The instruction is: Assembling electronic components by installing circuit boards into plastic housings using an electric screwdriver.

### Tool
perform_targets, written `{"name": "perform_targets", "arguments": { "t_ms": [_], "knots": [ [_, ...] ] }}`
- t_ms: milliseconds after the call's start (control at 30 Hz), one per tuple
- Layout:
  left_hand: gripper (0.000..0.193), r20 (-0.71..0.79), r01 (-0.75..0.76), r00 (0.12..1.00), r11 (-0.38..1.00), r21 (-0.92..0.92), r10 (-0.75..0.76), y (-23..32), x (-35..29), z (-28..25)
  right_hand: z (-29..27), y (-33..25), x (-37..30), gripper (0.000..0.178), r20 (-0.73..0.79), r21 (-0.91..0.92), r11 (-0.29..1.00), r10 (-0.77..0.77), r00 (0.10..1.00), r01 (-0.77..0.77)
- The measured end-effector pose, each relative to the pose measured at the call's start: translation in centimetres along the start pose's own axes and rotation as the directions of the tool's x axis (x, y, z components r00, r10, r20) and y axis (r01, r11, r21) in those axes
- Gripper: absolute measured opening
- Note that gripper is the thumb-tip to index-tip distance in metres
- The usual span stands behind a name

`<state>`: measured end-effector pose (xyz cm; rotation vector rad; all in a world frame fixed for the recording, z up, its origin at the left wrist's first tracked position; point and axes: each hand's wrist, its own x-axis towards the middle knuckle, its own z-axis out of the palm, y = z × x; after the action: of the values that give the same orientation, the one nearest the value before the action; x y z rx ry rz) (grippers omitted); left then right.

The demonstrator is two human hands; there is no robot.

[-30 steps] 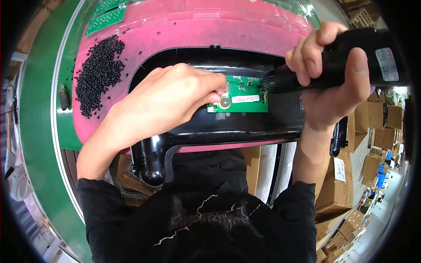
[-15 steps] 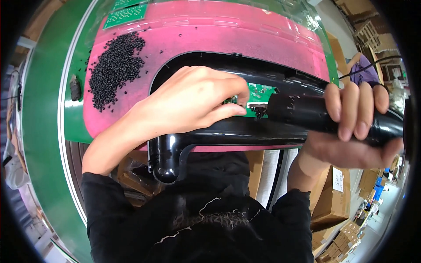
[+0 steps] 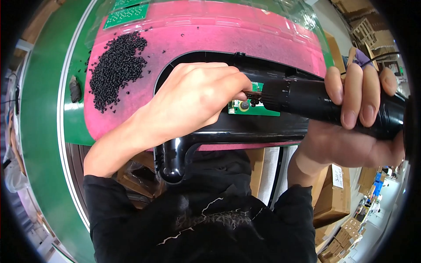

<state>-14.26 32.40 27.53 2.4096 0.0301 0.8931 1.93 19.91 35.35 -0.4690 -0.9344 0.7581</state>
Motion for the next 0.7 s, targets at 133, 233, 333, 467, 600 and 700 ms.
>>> {"name": "perform_targets", "arguments": {
  "t_ms": [133,233,333,467,600,700],
  "knots": [
    [0.021,-0.034,-0.012,0.999,0.996,0.086,0.015,0.0,0.0,-0.1,0.3,0.3,0.4,0.047,-0.035,-0.004,1.0,0.004,0.999,-0.004],
    [0.021,-0.025,0.033,0.999,0.996,0.088,-0.031,0.0,-0.1,-0.2,0.5,0.7,0.8,0.047,-0.056,0.001,1.0,0.015,0.998,-0.015],
    [0.022,-0.027,0.037,0.999,0.996,0.084,-0.035,0.2,0.3,-0.5,0.6,0.9,1.0,0.047,-0.081,0.001,1.0,0.025,0.996,-0.025],
    [0.024,-0.14,-0.019,0.99,0.994,0.105,0.034,0.2,0.3,-0.3,0.7,1.3,1.2,0.048,-0.111,0.007,0.999,0.038,0.993,-0.038],
    [0.024,-0.143,0.014,0.99,0.98,0.2,0.015,0.2,-0.2,-0.3,0.5,2.1,0.9,0.049,-0.048,-0.128,0.991,-0.042,0.998,0.035],
    [0.021,-0.088,0.043,0.996,0.972,0.233,-0.023,0.6,-0.2,-0.5,0.2,2.4,1.0,0.049,-0.043,-0.182,0.983,-0.025,0.999,0.016]
  ]
}}
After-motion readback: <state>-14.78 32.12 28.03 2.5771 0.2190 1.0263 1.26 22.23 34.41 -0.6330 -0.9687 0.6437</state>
